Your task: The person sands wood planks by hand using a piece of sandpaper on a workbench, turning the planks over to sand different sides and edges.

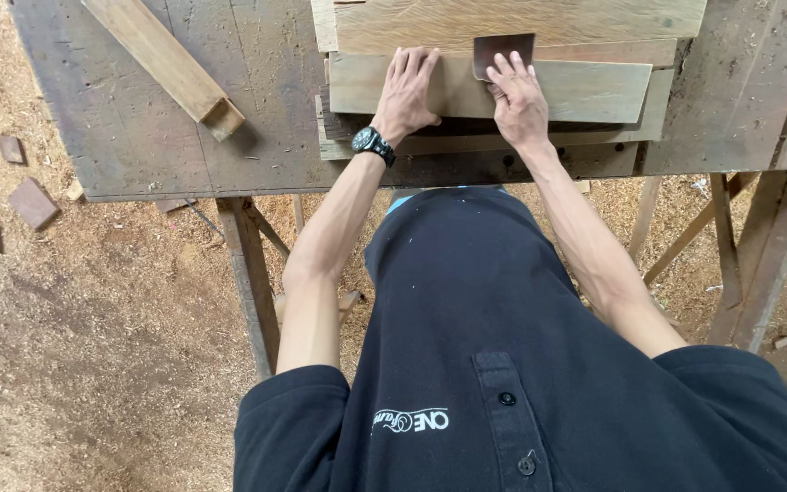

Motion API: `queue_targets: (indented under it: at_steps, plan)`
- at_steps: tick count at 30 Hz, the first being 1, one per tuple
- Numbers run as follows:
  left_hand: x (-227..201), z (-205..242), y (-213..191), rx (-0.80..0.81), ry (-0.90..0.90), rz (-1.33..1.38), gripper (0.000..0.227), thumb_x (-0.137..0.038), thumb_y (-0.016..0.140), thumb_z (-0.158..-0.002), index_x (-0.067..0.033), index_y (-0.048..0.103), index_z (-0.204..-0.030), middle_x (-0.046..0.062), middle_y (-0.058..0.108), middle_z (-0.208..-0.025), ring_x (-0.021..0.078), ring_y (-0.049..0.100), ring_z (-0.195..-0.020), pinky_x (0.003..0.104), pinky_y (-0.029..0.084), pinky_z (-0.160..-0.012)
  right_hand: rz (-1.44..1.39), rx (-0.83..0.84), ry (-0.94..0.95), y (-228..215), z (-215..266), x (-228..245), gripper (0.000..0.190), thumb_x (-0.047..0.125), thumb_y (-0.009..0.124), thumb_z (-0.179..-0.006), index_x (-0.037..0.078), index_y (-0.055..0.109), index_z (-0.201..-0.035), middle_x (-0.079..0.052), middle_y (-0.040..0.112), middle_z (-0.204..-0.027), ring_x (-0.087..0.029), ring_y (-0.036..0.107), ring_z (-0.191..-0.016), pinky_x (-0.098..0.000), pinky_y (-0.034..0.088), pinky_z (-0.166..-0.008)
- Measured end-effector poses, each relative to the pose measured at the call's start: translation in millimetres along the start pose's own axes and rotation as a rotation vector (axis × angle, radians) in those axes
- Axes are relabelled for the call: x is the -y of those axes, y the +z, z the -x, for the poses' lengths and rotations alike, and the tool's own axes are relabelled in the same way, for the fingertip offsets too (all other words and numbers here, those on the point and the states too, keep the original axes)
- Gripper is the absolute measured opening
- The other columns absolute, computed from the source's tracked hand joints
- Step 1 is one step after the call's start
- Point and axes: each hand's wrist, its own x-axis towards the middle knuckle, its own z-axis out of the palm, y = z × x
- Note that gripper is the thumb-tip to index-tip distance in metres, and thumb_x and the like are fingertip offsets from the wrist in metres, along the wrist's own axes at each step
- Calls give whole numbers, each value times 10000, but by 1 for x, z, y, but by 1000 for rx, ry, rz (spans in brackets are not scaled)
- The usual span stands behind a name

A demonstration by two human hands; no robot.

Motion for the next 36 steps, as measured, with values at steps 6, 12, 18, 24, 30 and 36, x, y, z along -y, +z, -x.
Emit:
queue_targets:
  at_steps: [6, 12, 18, 24, 30, 36]
  plan:
    - [-13, 32, 2, -8, -44, 96, 1235, -338, 1002, -541, -91, 353, -1561, 173, 412, -1473, 394, 343, -1426, 505, 280, -1238, 123, -132, 120, -8, 18, -37, 267, 142, 602, -1083, 112, 719, -1321, -129, 579, -1492, -348, 431, -1460, -506, 279, -1232]
    - [-32, 23, -3, -40, -40, 187, 1230, -333, 990, -584, -32, 279, -1542, 219, 319, -1540, 425, 225, -1477, 554, 166, -1253, 182, -127, 35, 30, 2, -3, 323, 17, 548, -1075, 74, 714, -1346, -158, 574, -1524, -365, 429, -1494, -510, 279, -1267]
    - [-52, 1, 19, -29, 232, 153, 1006, 32, 684, -692, -44, 277, -1609, 172, 267, -1683, 342, 215, -1583, 455, 241, -1318, -72, 59, -121, 20, 0, 40, 485, 108, 615, -967, -54, 589, -1423, -268, 529, -1490, -423, 415, -1439, -517, 291, -1205]
    - [-65, -8, 30, 10, 116, 172, 805, -47, 637, -850, -32, 325, -1592, 132, 379, -1620, 287, 361, -1492, 434, 350, -1225, -122, 207, -3, -13, 0, 15, 345, 238, 536, -1069, 46, 675, -1319, -172, 620, -1473, -300, 502, -1496, -460, 322, -1315]
    - [-73, -7, 46, 25, 31, 29, 467, -183, 546, -1049, -53, 475, -1491, 72, 453, -1582, 266, 480, -1387, 426, 429, -1141, 185, -105, 138, -45, 32, -50, 614, 383, 486, -1105, 10, 436, -1591, -187, 271, -1707, -336, 190, -1585, -495, 139, -1303]
    - [-81, -22, 83, -145, 154, 74, 454, -73, 508, -1050, -32, 482, -1502, 130, 344, -1647, 292, 338, -1532, 436, 319, -1269, 237, -19, 259, -46, 51, -63, 650, 393, 418, -1120, 84, 278, -1675, -112, 165, -1749, -282, 87, -1622, -450, 25, -1323]
